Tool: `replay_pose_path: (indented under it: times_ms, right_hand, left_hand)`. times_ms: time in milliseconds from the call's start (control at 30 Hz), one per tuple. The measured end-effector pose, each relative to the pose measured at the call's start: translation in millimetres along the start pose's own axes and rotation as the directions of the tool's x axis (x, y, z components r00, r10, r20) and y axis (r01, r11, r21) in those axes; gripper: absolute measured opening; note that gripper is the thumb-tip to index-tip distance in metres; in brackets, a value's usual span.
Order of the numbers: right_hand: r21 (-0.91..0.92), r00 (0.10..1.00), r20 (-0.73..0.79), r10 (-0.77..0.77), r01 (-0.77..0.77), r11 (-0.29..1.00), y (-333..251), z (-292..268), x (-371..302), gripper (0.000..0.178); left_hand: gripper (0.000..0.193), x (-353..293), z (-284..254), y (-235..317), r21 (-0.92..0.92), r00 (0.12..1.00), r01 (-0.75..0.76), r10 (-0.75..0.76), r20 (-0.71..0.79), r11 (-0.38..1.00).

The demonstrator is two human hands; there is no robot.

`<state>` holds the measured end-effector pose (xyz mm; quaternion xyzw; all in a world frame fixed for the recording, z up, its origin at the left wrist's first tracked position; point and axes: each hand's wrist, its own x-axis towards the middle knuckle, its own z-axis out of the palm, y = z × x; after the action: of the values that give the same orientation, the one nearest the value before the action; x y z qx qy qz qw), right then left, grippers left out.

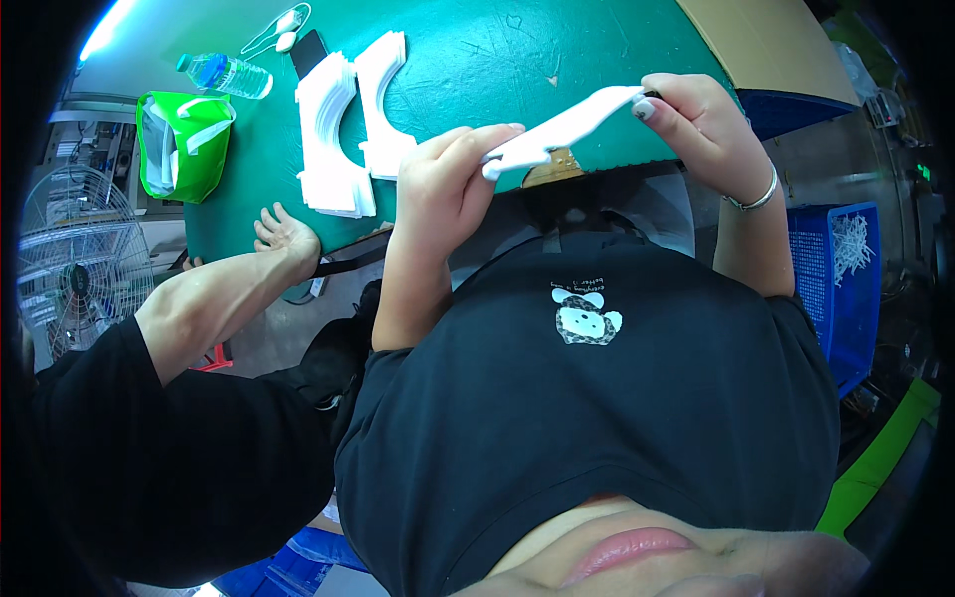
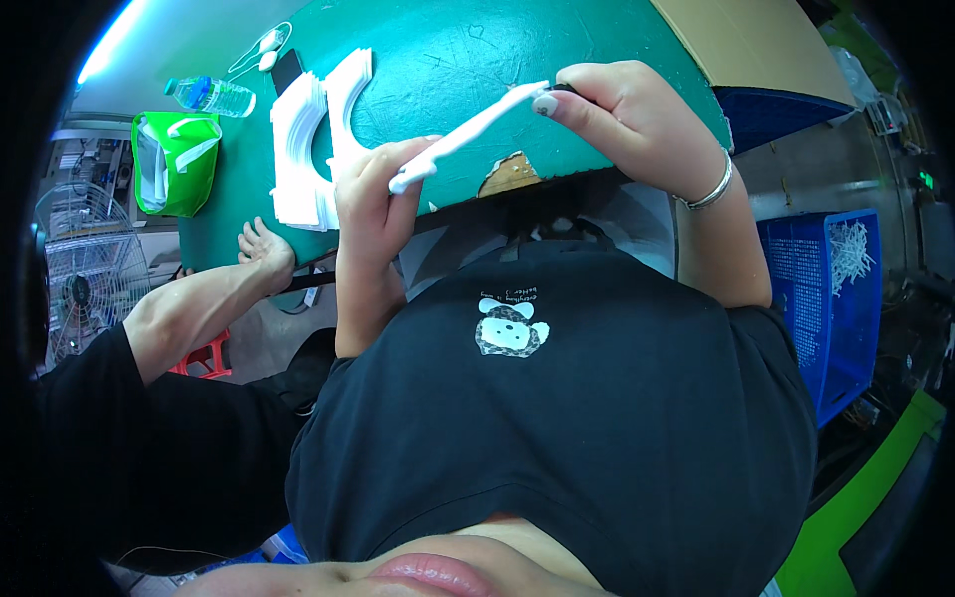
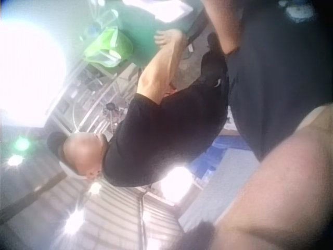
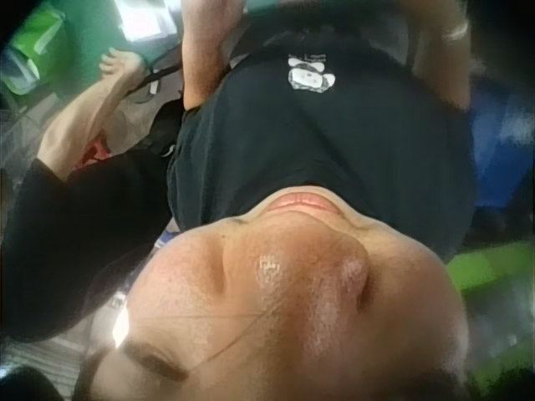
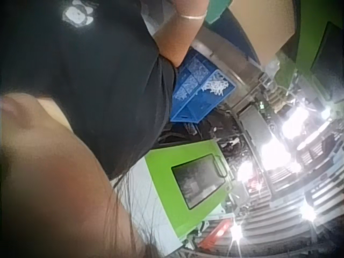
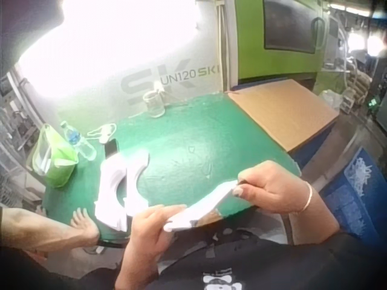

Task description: The person scrapes excess material from plastic parts using a blade and places them onto a stack on the table.

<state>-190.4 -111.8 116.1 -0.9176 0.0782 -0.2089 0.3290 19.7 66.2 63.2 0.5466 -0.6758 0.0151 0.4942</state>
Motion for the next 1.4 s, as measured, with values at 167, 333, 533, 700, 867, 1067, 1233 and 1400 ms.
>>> replay_pose_path:
  times_ms: [167,333,533,700,867,1067,1233,1400]
  right_hand:
    - [0.183,0.951,-0.278,0.132,-0.083,0.980,5,14,0,0.028]
    - [0.130,0.942,-0.305,0.137,-0.101,0.986,8,26,8,0.040]
    - [0.136,0.955,-0.217,0.202,-0.176,0.975,29,36,11,0.020]
    - [0.422,0.910,-0.231,0.344,-0.225,0.878,46,39,-3,0.019]
    - [0.615,0.836,-0.191,0.514,-0.306,0.726,32,36,-10,0.017]
    - [0.696,0.806,-0.306,0.507,-0.173,0.697,17,35,-16,0.011]
    - [0.710,0.815,-0.345,0.465,-0.097,0.697,9,32,-22,0.009]
    - [0.725,0.776,-0.320,0.544,-0.169,0.668,-13,28,-24,0.011]
  left_hand:
    - [0.015,-3,-1,2,-0.261,0.832,0.551,-0.497,0.245,0.793]
    - [0.027,-2,-2,-4,-0.415,0.687,0.727,-0.566,0.457,0.547]
    - [0.054,-5,-9,-20,-0.469,0.666,0.732,-0.378,0.643,0.494]
    - [0.080,-10,-54,-39,-0.598,0.699,0.672,-0.107,0.707,0.437]
    - [0.076,-14,-67,-24,-0.782,0.800,0.599,-0.186,0.571,0.173]
    - [0.079,-16,-66,-25,-0.796,0.848,0.529,-0.188,0.495,0.292]
    - [0.079,-21,-56,-31,-0.873,0.889,0.453,-0.160,0.429,0.181]
    - [0.078,-28,-47,-38,-0.908,0.901,0.417,-0.143,0.410,0.026]
